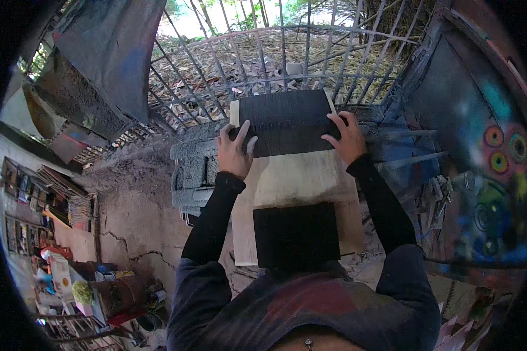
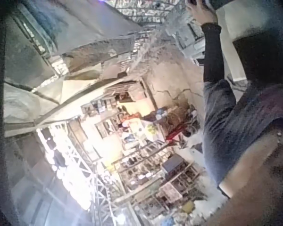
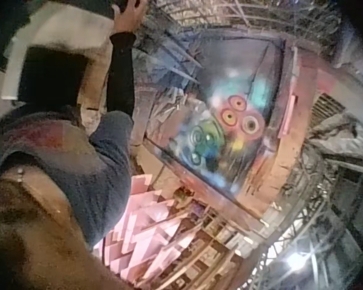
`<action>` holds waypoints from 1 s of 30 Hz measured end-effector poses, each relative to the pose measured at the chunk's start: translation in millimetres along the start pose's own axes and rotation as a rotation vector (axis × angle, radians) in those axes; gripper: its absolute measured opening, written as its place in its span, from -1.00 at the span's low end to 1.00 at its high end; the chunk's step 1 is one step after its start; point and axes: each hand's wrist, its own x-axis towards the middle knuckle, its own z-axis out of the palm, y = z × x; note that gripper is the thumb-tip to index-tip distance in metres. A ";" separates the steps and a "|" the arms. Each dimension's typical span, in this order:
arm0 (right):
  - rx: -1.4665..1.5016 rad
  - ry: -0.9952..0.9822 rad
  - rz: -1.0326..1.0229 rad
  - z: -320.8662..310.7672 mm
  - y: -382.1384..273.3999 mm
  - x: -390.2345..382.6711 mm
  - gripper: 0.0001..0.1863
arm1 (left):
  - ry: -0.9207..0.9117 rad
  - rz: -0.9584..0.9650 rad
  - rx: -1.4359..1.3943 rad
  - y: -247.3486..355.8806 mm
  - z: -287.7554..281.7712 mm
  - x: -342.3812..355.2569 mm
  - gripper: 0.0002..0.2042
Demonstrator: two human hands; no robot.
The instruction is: Applying and heating laminate strips to a wooden board and then checking the fit.
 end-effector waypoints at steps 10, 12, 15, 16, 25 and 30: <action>0.067 0.077 -0.039 -8.4 -9.3 -24.6 -0.67 | 0.104 -0.025 -0.088 6.1 -11.4 -23.4 -0.69; 0.071 0.071 -0.028 -10.7 -10.7 -29.6 -0.70 | 0.100 -0.035 -0.134 8.5 -14.9 -28.5 -0.70; 0.095 0.060 -0.058 -14.7 -11.6 -36.6 -0.71 | 0.051 -0.062 -0.184 9.6 -22.1 -36.6 -0.69; 0.105 0.057 -0.077 -16.5 -11.5 -38.9 -0.71 | 0.035 -0.072 -0.184 9.5 -24.5 -39.9 -0.68; 0.160 -0.022 -0.034 -35.9 -22.0 -81.2 -0.65 | -0.041 -0.194 -0.323 11.2 -38.3 -81.6 -0.55; 0.194 -0.061 -0.018 -34.1 -22.6 -117.4 -0.65 | -0.128 -0.256 -0.399 11.1 -43.0 -113.6 -0.44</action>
